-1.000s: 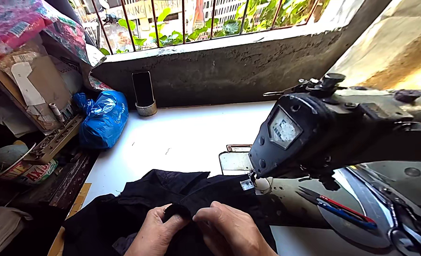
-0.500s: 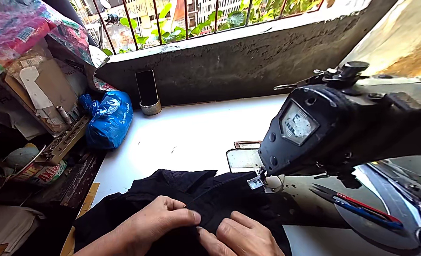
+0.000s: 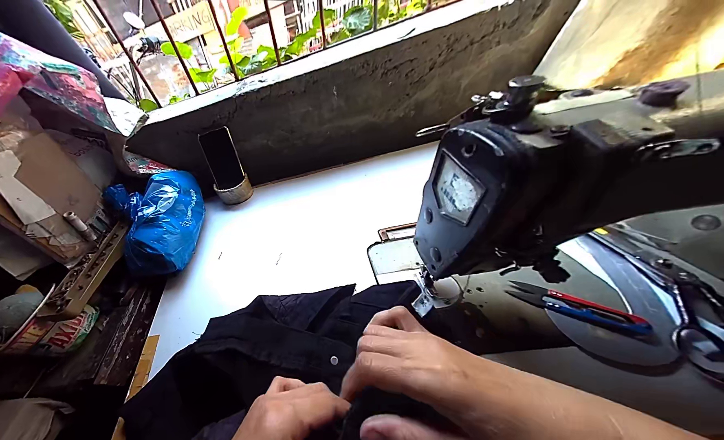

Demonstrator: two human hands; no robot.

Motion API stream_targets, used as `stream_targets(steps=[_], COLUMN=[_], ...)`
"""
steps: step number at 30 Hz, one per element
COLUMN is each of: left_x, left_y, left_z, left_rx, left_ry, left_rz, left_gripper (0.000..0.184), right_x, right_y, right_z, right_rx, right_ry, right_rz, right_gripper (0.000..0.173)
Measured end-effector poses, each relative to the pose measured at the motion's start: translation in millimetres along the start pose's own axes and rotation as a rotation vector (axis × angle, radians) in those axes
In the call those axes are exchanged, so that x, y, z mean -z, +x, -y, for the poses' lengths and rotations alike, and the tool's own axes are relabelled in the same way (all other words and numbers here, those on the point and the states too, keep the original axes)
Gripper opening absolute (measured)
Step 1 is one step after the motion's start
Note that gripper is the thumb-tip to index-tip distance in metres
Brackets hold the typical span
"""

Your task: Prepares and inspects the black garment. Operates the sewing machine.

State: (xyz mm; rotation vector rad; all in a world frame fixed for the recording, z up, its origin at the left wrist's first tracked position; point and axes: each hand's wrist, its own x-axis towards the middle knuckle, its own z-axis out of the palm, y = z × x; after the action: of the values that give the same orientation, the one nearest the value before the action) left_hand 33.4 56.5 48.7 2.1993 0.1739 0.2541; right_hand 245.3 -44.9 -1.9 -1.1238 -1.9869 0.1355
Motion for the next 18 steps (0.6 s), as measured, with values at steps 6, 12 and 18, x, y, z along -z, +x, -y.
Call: stream_targets(steps=[6, 12, 18], left_x=[16.0, 42.3, 49.2], left_y=[-5.0, -6.7, -6.6], left_z=[29.1, 16.8, 59.7], left_rx=[-0.073, -0.2, -0.174], left_ry=[0.044, 0.059, -0.005], left_rz=[0.109, 0.132, 0.078], left_gripper=[0.05, 0.048, 0.043], right_x=[1.4, 1.9, -11.7], right_y=[-13.5, -8.4, -8.6], right_z=[-4.2, 0.5, -9.8], right_rx=[-0.013, -0.022, -0.053], right_ry=[0.058, 0.247, 0.298], right_rz=[-0.061, -0.066, -0.077], right_gripper=[0.02, 0.023, 0.022])
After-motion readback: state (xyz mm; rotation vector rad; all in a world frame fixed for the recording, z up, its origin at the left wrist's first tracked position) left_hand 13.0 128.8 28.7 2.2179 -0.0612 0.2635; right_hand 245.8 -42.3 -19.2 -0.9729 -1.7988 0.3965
